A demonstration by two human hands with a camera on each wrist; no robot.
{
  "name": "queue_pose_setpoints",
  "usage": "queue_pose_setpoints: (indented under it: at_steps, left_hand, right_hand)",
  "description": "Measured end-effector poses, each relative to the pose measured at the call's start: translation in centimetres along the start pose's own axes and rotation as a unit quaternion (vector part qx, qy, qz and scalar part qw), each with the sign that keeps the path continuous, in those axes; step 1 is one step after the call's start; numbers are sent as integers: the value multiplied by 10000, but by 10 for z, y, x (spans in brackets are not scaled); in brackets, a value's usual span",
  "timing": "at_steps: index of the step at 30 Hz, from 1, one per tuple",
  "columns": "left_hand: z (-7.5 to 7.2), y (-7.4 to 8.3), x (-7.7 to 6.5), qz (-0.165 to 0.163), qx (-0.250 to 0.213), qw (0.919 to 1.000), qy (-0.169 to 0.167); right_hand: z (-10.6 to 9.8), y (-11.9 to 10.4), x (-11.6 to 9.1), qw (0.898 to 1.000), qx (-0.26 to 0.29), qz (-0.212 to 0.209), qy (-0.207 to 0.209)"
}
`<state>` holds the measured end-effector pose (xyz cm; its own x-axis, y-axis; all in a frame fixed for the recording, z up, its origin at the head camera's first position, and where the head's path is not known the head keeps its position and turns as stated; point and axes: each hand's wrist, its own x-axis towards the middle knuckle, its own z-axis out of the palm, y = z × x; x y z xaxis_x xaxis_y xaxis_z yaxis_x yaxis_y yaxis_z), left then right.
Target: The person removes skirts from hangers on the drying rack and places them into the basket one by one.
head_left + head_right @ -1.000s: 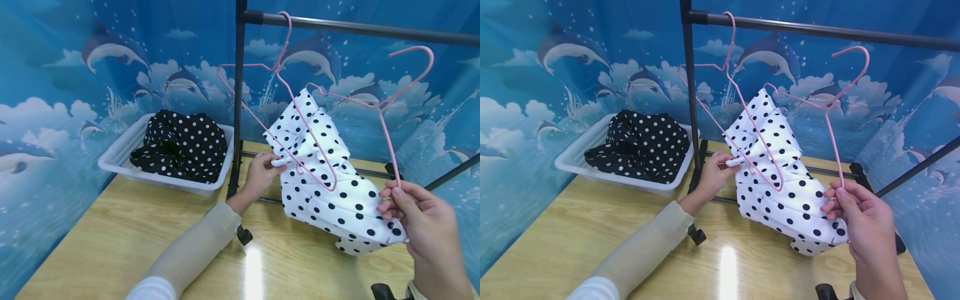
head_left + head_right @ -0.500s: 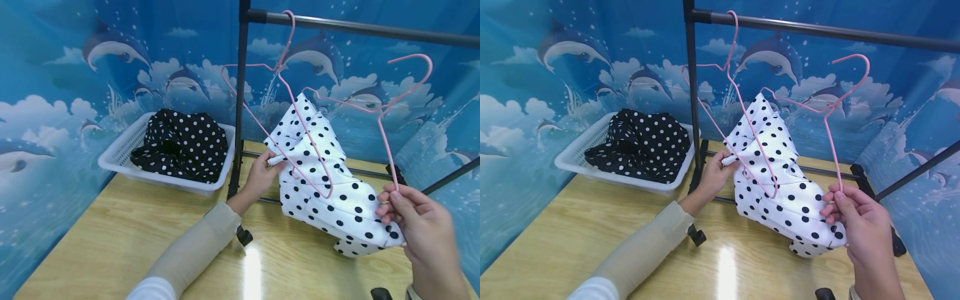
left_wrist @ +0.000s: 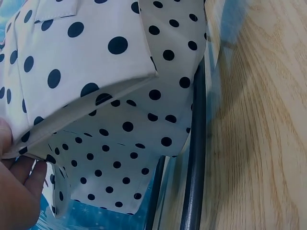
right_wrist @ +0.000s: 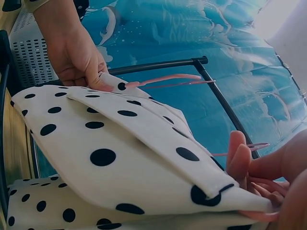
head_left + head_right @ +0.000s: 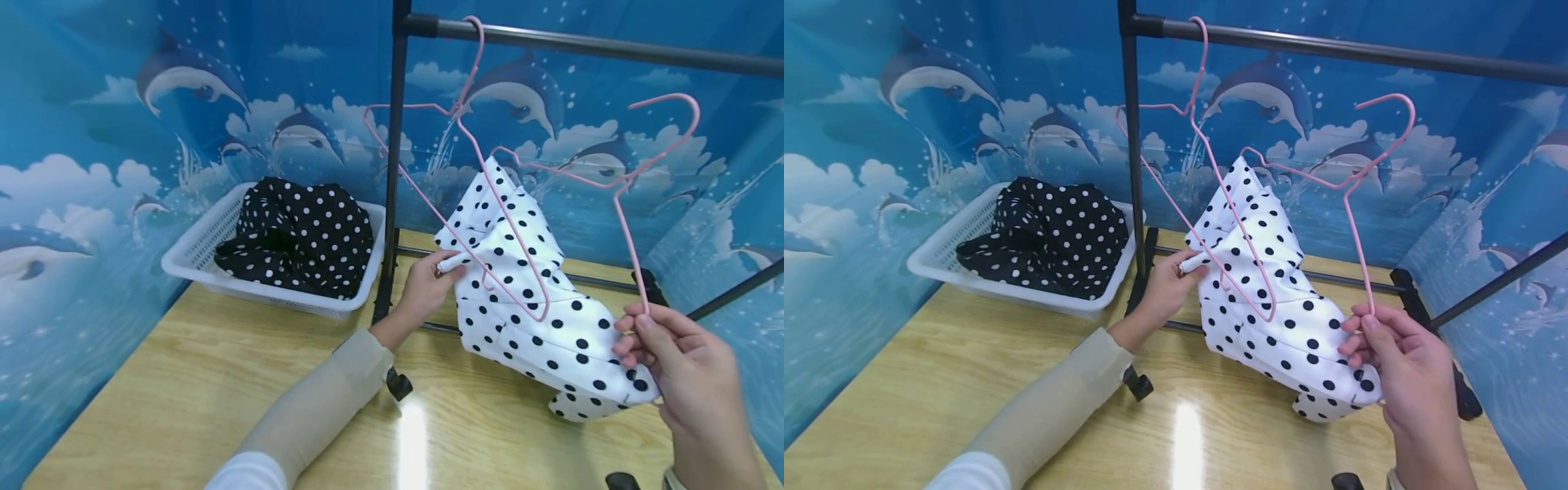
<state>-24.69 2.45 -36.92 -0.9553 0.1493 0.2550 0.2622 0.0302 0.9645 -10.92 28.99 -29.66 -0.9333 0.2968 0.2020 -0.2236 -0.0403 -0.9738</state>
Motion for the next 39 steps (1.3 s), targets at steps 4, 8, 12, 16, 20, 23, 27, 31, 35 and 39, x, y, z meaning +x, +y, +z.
queue_pose_setpoints:
  at_steps: [4,8,12,16,20,23,27,31,35,39]
  left_hand:
    - [-1,0,0,-70,92,9999,-10]
    - [-3,1,0,59,125,9999,-4]
    - [-6,3,1,138,191,9997,-20]
    - [-10,5,2,58,185,9998,-69]
    - [-13,4,5,24,161,9998,-148]
    - [-14,2,7,-16,225,9996,-161]
    - [-17,3,9,-63,300,9994,-181]
    - [-20,5,10,-20,299,9993,-209]
    - [-24,5,11,-7,276,9995,-176]
    - [-26,4,12,-27,280,9995,-171]
  right_hand:
    - [1,0,-1,9999,-144,-75,-28]
    - [0,0,-1,9984,-568,-18,-80]
    - [0,0,-1,9968,-731,-138,-292]
    - [0,1,-1,9978,-444,-189,-447]
    - [-1,1,0,9977,-212,-48,-637]
    - [-3,2,0,9955,-91,-68,-939]
    - [-5,4,0,9935,-35,-161,-1123]
    - [-9,5,0,9947,-189,-172,-994]
    - [-11,4,-1,9947,-332,-220,-945]
    - [-14,4,-2,9940,-232,-281,-1029]
